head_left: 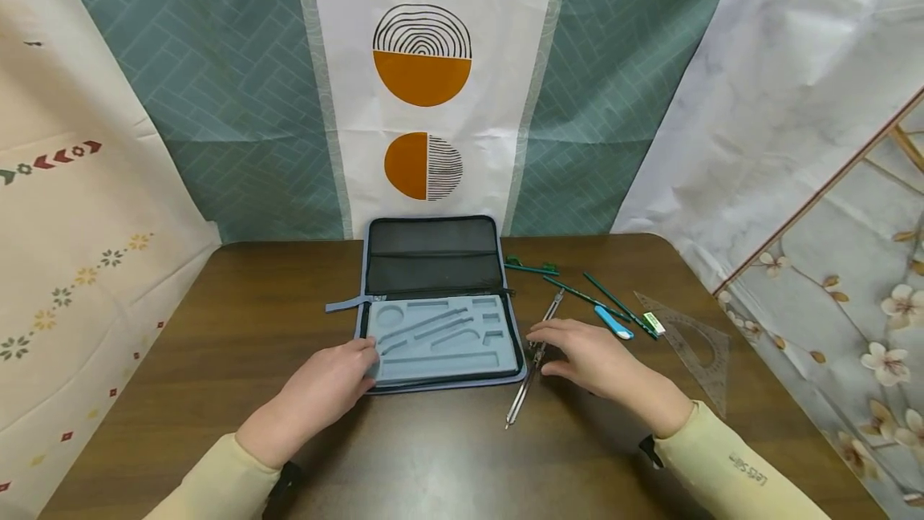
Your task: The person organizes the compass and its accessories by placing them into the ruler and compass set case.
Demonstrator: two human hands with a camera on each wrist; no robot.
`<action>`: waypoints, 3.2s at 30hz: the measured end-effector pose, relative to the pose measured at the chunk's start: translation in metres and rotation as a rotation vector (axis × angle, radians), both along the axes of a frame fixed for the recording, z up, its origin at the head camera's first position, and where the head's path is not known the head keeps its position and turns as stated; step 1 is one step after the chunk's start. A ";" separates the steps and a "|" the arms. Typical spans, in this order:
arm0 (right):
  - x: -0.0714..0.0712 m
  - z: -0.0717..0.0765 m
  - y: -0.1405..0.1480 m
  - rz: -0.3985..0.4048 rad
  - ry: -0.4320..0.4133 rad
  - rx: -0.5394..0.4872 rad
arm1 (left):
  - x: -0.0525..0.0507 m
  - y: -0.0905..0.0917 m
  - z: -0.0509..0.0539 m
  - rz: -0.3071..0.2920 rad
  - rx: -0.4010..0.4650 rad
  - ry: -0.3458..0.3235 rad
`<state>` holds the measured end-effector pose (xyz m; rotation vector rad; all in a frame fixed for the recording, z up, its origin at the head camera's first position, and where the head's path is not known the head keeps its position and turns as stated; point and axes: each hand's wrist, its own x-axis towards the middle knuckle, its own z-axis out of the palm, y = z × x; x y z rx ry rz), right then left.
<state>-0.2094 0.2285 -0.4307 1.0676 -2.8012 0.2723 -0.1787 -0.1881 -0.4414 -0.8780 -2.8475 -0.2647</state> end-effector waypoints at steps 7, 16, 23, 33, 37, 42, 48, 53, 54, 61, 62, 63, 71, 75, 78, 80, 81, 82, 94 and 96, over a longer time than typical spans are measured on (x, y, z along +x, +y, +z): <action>-0.005 -0.007 0.013 0.152 0.057 -0.022 | 0.001 -0.001 -0.001 -0.012 0.008 0.014; -0.010 -0.013 0.015 0.240 0.084 -0.036 | 0.001 -0.002 -0.002 -0.011 0.007 0.019; -0.012 -0.017 0.014 0.253 0.088 -0.021 | 0.000 -0.002 -0.004 -0.018 0.010 0.029; -0.016 -0.022 0.014 0.274 0.078 -0.016 | 0.001 -0.001 -0.002 -0.006 -0.001 0.007; -0.017 -0.022 0.014 0.273 0.062 -0.012 | 0.001 0.000 -0.002 -0.008 0.007 0.011; -0.018 -0.021 0.014 0.271 0.009 -0.012 | 0.000 0.000 -0.002 -0.010 0.014 0.012; -0.020 -0.022 0.014 0.285 0.011 0.001 | -0.001 0.000 -0.003 -0.009 0.021 0.011; -0.019 -0.024 0.014 0.287 0.041 0.010 | 0.001 -0.001 -0.003 -0.019 0.022 0.034; -0.018 -0.025 0.015 0.286 0.044 0.006 | 0.001 -0.001 -0.003 -0.022 0.022 0.041; -0.015 -0.026 0.016 0.300 0.074 -0.029 | 0.002 -0.001 -0.004 -0.027 0.015 0.050; -0.015 -0.025 0.016 0.304 0.077 -0.034 | 0.002 -0.001 -0.004 -0.027 0.014 0.051; -0.015 -0.025 0.016 0.307 0.077 -0.038 | 0.002 -0.001 -0.004 -0.027 0.016 0.051; -0.013 -0.024 0.018 0.284 0.021 -0.040 | 0.002 0.000 -0.004 -0.038 0.017 0.072; -0.012 -0.021 0.019 0.268 -0.009 -0.046 | 0.002 0.000 -0.004 -0.039 0.013 0.085; -0.011 -0.016 0.021 0.259 -0.019 -0.045 | 0.002 -0.001 -0.004 -0.044 0.011 0.095; -0.011 -0.011 0.021 0.266 -0.030 -0.047 | 0.002 -0.001 -0.004 -0.045 0.010 0.099; -0.010 -0.009 0.021 0.271 -0.034 -0.046 | 0.002 -0.001 -0.004 -0.047 0.010 0.099; -0.010 -0.007 0.021 0.278 -0.036 -0.050 | 0.002 -0.001 -0.004 -0.048 0.010 0.099; -0.014 0.011 0.011 0.249 -0.135 -0.243 | 0.001 -0.001 -0.004 -0.044 -0.007 0.086; -0.017 0.013 0.005 0.220 -0.146 -0.283 | 0.002 -0.001 -0.004 -0.042 -0.007 0.082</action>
